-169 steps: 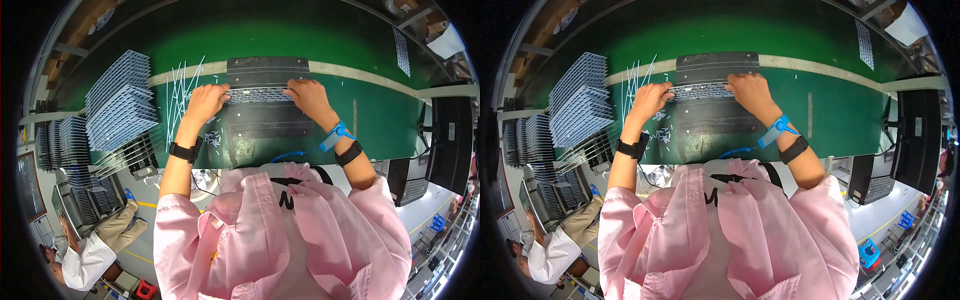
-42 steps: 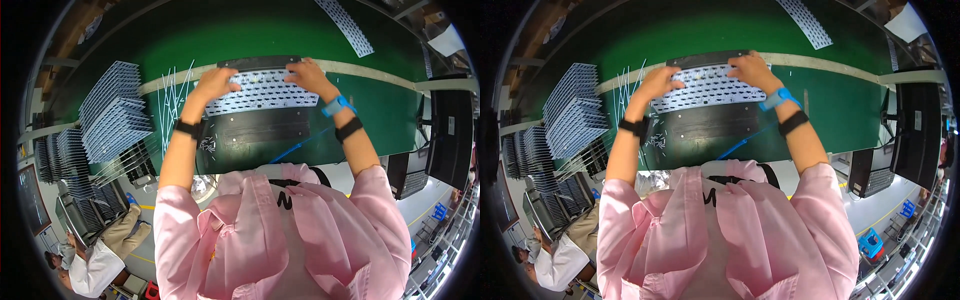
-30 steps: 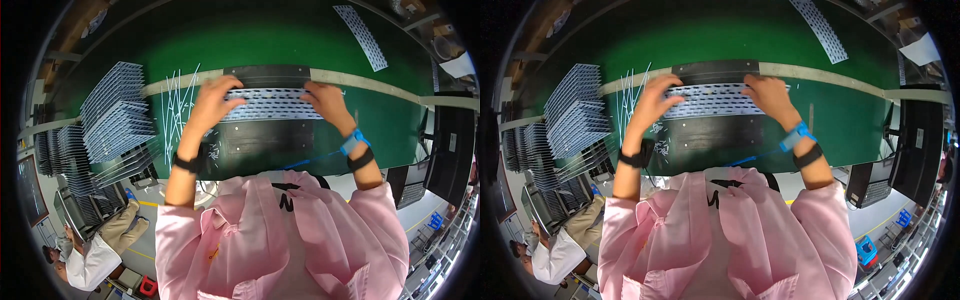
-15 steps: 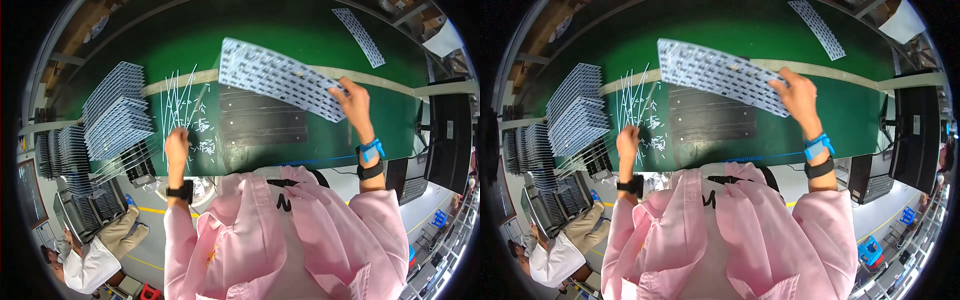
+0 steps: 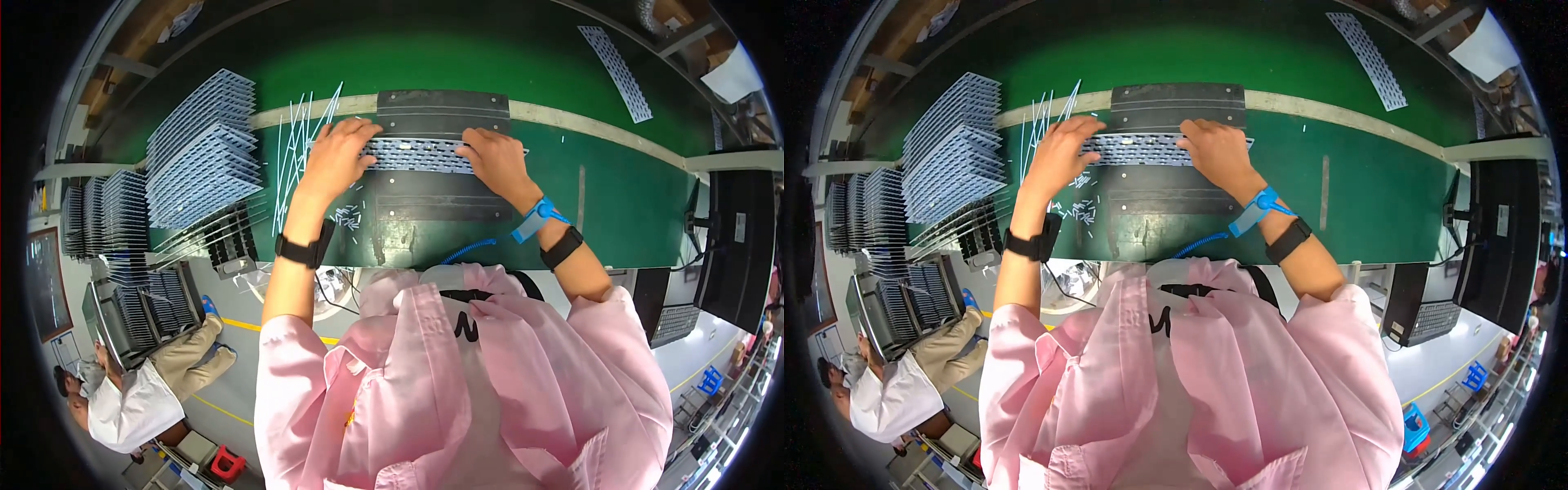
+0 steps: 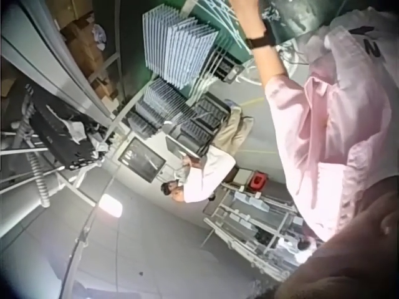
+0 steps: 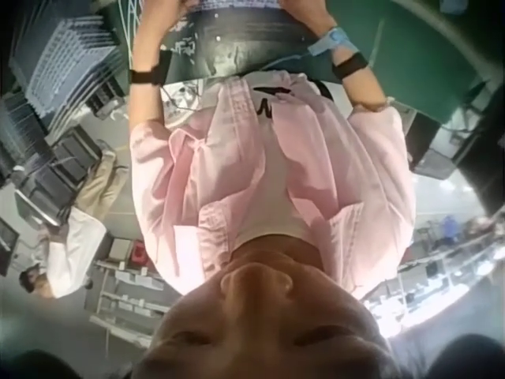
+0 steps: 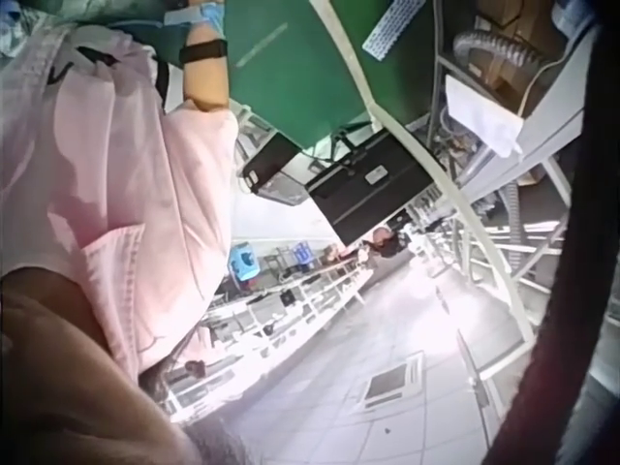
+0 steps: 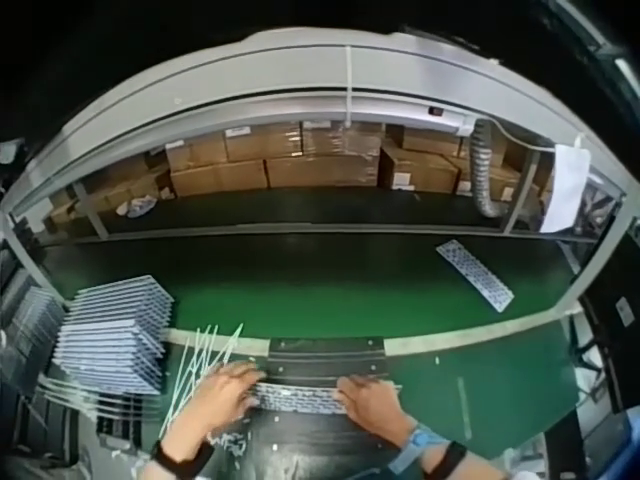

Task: The person fastens a blue wrist strap and then repeatedly places a metal plate onto a jig, aligns a thin white rod over it, and stacks the finished plates.

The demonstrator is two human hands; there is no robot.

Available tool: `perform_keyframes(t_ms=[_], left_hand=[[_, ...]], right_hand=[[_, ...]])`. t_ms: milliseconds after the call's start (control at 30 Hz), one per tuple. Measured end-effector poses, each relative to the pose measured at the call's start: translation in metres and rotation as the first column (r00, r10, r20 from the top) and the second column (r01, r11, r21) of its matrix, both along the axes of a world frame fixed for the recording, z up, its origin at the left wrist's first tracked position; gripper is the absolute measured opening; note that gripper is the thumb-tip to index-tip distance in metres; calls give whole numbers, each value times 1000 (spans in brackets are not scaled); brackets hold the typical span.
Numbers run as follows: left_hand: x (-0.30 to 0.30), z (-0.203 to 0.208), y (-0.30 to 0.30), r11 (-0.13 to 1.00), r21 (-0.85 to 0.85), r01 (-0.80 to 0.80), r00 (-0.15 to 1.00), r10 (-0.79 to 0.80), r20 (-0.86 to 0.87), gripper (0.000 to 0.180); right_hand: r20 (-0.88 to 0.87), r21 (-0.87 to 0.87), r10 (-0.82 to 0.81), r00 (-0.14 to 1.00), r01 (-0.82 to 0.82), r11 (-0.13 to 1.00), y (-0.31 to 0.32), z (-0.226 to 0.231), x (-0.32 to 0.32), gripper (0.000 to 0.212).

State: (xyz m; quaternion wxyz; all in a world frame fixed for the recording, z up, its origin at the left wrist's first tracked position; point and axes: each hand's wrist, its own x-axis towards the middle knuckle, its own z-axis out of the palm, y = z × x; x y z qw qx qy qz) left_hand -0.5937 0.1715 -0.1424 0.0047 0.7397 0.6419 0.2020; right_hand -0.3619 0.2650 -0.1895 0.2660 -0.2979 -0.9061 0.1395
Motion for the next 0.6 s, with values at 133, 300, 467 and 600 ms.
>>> perform_keyframes(t_ms=[133,300,467,600], left_hand=[[-14,-20,11,964,-262,40,998,-52,-41,21],[-8,-17,3,974,-227,-11,998,-3,-63,13],[-2,-16,-7,979,-198,-47,994,27,-102,12],[1,-17,-9,986,-155,-64,996,52,-78,12]], right_hand=[[13,-41,-35,999,35,999,-4,0,-3,18],[-2,33,-27,1000,27,999,-10,-2,0,18],[28,53,-21,999,19,998,-17,3,4,17],[26,58,-21,999,20,998,-13,1,2,17]])
